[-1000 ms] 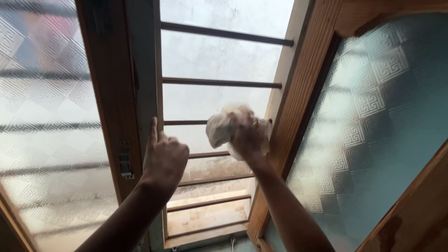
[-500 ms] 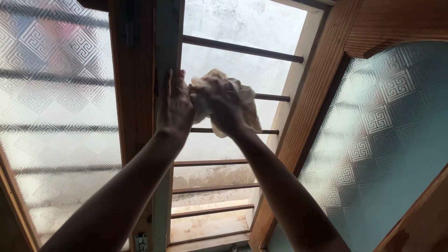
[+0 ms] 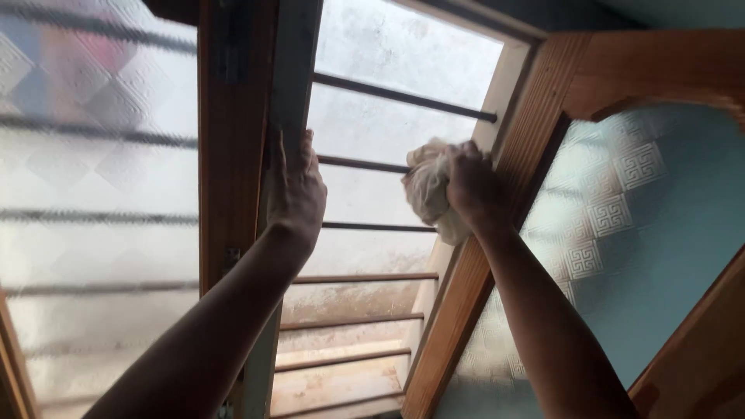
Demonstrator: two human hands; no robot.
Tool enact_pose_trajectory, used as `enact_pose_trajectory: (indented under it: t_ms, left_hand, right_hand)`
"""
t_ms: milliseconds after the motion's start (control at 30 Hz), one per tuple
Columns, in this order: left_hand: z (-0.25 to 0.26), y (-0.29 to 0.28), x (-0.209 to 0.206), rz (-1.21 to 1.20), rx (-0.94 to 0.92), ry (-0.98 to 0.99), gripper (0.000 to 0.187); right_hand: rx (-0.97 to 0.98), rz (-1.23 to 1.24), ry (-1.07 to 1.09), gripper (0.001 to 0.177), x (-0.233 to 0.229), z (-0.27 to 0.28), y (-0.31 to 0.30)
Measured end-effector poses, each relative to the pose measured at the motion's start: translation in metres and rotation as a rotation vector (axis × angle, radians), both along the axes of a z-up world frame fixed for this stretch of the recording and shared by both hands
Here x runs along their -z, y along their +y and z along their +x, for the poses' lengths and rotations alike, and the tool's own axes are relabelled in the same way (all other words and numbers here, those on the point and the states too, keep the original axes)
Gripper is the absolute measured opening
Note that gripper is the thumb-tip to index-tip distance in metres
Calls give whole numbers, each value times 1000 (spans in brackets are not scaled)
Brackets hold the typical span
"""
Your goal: Cleaning and wiping window frames, glass, and ledges using a cloth.
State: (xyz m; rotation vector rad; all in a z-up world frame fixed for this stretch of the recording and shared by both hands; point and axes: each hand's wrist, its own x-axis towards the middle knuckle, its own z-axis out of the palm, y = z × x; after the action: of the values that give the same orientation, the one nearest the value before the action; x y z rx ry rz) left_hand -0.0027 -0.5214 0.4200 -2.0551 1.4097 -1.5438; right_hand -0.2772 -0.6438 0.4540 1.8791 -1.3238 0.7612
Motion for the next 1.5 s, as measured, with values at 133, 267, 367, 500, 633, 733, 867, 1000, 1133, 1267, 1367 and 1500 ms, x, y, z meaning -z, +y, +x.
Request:
enact_pose_trajectory:
  t_ms: [133,267,367,500,633,733,867,1000,1133,1267,1367,1500]
  left_hand:
    - [0,-8,2,-83,56,61,56]
    - [-1,-7,3,-109,154,169,54]
    - [0,-6,3,-161,167,174,59]
    - [-7,27,-14,52,132,198,62]
    - [-12,26,-15,46,172,229,48]
    - [-13,23,-14,38,81,187,50]
    - [-14,23,-15,81,23,143,43]
    - [-20,31,-21,131,11,144,36]
    - [-18,24,-16,64,32,139,47]
    - [-18,28,-18,114,58,155,32]
    - [-19,36,-21,124,98,167,32]
    - [-19,29,-18,19,118,142,36]
  right_hand:
    - [-321,-343,-115,39,-54,43,45]
    - [-955,-70,-341,32,-79,109,43]
    - [-659,-416,17,39,-75,157,25]
    - [-686,-584,185,44,-71,162,12]
    - [-95,-549,423,46,-67,106,-24]
    - [-247,-494,205,53,-62,51,-41]
    - [66,-155,19,62,-69,12,-42]
    - [40,-284,43,87,-66,29,-7]
    - [71,-373,61,64,-35,55,40]
    - [-709,-15,-502,34,24,76,25]
    - [-1186,105,-350,28,19,80,41]
    - [-1304,-9,-480,26,-31,63,74]
